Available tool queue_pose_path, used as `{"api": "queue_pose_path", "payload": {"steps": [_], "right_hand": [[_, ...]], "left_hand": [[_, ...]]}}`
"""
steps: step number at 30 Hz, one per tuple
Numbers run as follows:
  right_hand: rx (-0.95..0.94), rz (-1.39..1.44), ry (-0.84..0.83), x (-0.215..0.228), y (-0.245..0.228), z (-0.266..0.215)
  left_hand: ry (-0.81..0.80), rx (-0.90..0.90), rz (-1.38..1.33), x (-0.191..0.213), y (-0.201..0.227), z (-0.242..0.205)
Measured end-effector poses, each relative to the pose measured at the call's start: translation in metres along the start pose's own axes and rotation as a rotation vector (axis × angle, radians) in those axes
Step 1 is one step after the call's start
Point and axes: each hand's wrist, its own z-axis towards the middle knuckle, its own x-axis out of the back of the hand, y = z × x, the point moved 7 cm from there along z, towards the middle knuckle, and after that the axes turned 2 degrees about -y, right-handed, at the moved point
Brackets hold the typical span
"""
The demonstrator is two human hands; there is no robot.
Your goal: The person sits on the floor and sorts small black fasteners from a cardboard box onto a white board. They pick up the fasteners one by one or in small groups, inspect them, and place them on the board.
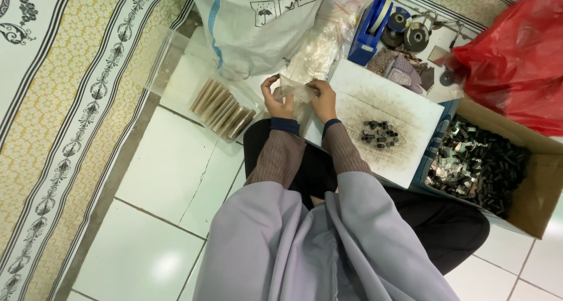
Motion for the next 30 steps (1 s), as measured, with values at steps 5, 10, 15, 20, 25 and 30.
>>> {"api": "queue_pose_path", "payload": {"steps": [5,10,15,20,25,30], "right_hand": [[-0.083,0.437,0.053,0.019,-0.006,0.001],[-0.166,0.823,0.011,0.037,-0.040,0.003],[-0.010,0.793,-0.053,0.051,-0.082,-0.005],[0.571,0.058,0.046,0.064,-0.164,-0.062],[0.863,-0.295,0.164,0.076,-0.190,-0.113],[0.640,-0.142,0.403,0.136,-0.181,-0.134]], "left_hand": [[-0.313,0.121,-0.079,-0.011,-0.034,-0.007],[-0.540,0.323,-0.106,-0.024,-0.026,-0.032],[-0.575,0.217,-0.094,-0.013,-0.061,-0.032],[-0.508,0.192,-0.209,-0.038,0.063,-0.022],[-0.579,0.166,-0.009,-0.055,0.095,-0.016],[-0.482,0.175,-0.007,-0.063,0.114,-0.020]]}}
